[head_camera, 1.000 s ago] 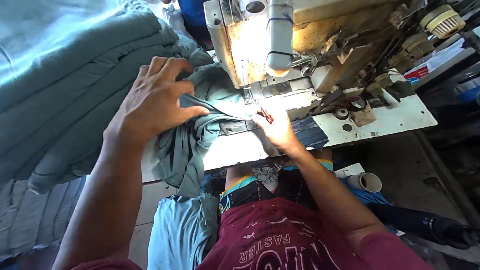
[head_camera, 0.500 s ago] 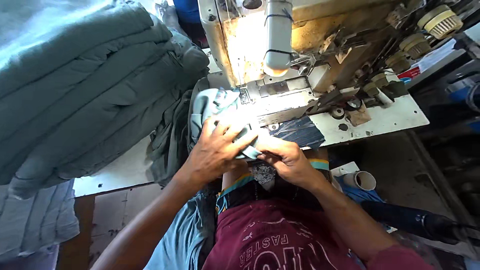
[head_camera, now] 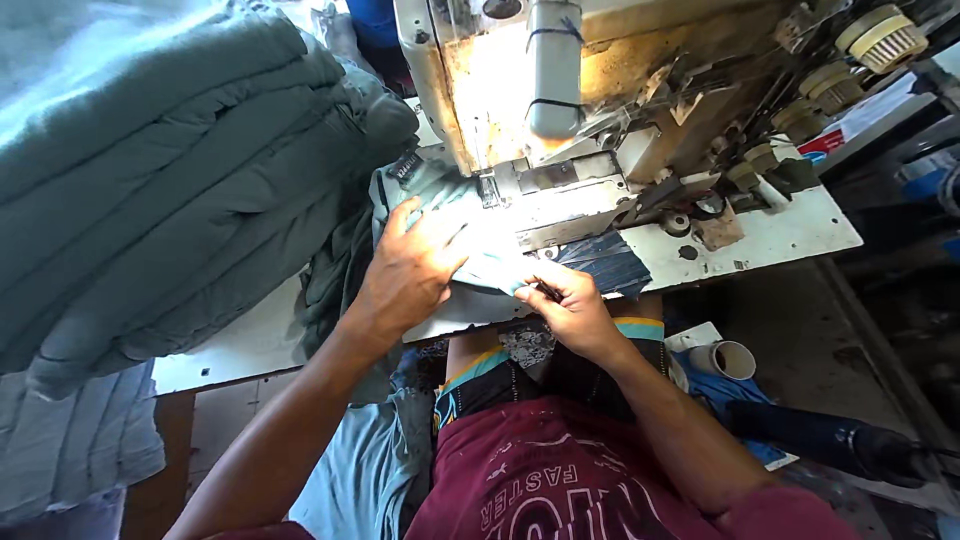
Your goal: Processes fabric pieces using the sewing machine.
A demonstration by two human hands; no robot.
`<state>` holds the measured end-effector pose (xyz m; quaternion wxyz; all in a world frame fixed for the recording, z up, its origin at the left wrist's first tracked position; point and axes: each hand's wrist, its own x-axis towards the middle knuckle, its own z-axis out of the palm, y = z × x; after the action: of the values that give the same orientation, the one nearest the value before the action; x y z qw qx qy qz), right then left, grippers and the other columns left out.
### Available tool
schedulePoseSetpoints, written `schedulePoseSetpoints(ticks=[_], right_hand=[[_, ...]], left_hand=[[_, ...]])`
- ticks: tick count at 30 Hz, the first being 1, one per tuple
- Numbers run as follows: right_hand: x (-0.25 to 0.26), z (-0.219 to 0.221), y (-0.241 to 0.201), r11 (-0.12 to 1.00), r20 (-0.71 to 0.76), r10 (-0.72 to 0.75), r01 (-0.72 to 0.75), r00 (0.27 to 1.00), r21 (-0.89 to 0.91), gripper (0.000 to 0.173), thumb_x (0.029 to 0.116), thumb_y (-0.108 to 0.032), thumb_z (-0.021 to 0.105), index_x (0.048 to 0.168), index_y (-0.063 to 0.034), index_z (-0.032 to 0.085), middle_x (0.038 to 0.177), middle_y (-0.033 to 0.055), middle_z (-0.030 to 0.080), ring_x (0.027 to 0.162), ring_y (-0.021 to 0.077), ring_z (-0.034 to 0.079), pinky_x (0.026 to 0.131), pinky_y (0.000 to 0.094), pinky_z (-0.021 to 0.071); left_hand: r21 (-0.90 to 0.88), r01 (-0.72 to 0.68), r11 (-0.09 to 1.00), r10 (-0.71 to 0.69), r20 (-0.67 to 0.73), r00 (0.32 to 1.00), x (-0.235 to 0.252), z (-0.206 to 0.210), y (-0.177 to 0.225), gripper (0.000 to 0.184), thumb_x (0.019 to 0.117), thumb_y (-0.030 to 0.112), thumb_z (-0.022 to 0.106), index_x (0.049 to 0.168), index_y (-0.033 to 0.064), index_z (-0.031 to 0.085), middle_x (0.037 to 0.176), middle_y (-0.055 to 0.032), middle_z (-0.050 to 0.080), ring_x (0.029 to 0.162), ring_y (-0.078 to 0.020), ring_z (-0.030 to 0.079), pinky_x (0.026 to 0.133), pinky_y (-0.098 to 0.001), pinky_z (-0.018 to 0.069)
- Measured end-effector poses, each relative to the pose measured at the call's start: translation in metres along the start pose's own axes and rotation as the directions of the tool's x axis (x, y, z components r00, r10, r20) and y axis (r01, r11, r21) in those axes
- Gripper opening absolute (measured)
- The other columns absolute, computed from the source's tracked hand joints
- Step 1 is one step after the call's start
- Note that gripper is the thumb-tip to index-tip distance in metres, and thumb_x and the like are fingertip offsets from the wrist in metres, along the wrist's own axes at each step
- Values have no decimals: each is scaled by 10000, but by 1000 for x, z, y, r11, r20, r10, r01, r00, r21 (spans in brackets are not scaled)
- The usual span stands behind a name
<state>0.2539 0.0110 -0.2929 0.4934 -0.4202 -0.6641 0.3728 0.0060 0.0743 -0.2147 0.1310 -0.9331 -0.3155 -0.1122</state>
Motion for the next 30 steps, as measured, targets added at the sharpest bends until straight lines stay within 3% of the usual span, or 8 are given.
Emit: schedulePoseSetpoints(ticks=[6,10,14,16,18,23,27,30], right_hand=[[33,9,4,998,-30,-57,58,998,18,58,987,-103,672,986,-51,696,811,28,637,631,98,567,563,268,510],[46,12,5,990,-64,-120,124,991,60,92,988,-47,656,1063,-6,690,931,75,694,762,114,660,693,285,596],[53,14,9,987,-99,-157,160,983,29,140,984,-47,660,1111,-3,699,965,85,711,803,116,680,727,288,604],[55,13,12,987,-105,-162,164,981,6,151,983,-44,658,1121,-7,707,974,82,723,800,112,688,723,284,610],[50,13,13,990,-103,-143,142,984,-11,163,988,-51,656,1139,-15,704,977,80,722,784,108,684,703,273,606],[52,-2,-4,985,94,-168,171,981,-25,121,980,-66,662,1072,-19,725,960,65,708,808,94,671,735,269,598],[26,-10,-28,970,308,-242,223,920,95,107,966,-51,675,1050,-39,740,1010,43,708,832,86,657,726,271,589],[4,-5,-22,952,261,-303,306,917,29,153,986,-37,639,1092,-40,749,1113,51,733,1009,112,698,885,310,611]], left_hand=[[25,-39,999,40,-17,999,17,1,-35,234,901,0,571,1075,70,711,1317,-130,634,1180,-369,605,1081,-598,400],[-71,-111,991,110,-17,994,22,-4,-50,344,926,14,545,1212,117,706,1367,-127,601,1207,-372,568,1059,-571,406],[-108,-54,993,64,87,994,19,-32,-54,553,925,582,591,1271,158,669,1256,-97,629,1136,-327,600,949,-565,454],[-61,34,998,-26,128,991,14,-49,-60,670,896,744,531,1144,142,691,1034,-97,675,1016,-342,633,912,-607,462],[-8,74,997,-71,171,983,7,-63,-70,628,940,696,512,926,88,669,932,-131,657,964,-374,639,907,-641,445],[-340,-101,935,90,-48,995,-5,-85,-39,293,940,362,688,811,99,677,1203,-83,684,1182,-277,624,1061,-527,481],[-558,-203,805,141,-153,978,-14,-60,14,252,942,242,717,732,122,647,973,-16,725,860,-109,696,695,-294,585],[-612,-214,761,38,-287,957,-16,-22,39,261,928,296,766,790,96,668,765,-1,649,714,-94,629,620,-276,522]])
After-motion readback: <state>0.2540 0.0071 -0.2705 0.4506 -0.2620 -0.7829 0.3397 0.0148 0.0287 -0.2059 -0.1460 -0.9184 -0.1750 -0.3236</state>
